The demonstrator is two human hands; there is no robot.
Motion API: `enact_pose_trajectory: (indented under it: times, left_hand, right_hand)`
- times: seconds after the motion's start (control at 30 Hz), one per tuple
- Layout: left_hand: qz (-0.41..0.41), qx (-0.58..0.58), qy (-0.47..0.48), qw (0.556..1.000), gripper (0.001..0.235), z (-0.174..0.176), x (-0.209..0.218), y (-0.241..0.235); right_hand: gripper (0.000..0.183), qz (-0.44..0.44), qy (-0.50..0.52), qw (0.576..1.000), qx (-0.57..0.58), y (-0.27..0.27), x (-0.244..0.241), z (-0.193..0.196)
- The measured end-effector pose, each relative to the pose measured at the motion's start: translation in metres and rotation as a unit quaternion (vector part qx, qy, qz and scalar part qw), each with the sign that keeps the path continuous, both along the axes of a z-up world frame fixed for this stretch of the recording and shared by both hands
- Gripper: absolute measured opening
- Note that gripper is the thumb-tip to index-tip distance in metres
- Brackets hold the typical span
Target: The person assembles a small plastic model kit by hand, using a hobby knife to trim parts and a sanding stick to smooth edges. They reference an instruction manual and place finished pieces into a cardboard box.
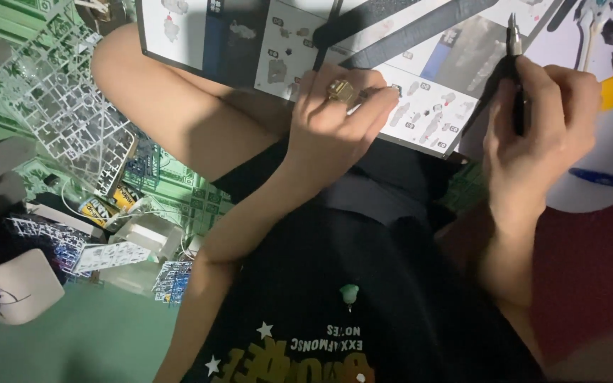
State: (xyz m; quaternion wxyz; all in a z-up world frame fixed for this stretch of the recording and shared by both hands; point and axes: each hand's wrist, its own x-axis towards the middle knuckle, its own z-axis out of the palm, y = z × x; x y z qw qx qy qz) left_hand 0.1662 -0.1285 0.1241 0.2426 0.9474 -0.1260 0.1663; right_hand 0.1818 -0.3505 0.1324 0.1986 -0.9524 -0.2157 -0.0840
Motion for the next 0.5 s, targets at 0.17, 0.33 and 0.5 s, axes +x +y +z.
enact_pose_trajectory:
  times: [0.17, 0.33, 0.5]
  left_hand:
    - [-0.035, -0.149, 0.067, 0.986, 0.011, 0.014, -0.005, 0.005]
    - [-0.021, -0.244, 0.108, 0.964, 0.015, 0.024, -0.006, 0.012]
    - [-0.005, -0.388, 0.177, 0.905, 0.021, 0.028, -0.015, 0.017]
  right_hand:
    - [0.038, -0.007, 0.004, 0.999, -0.036, -0.004, 0.003, -0.002]
    - [0.034, -0.002, 0.004, 1.000, -0.026, -0.009, 0.005, -0.009]
    - [0.035, -0.034, 0.148, 0.954, 0.258, -0.026, -0.006, -0.010]
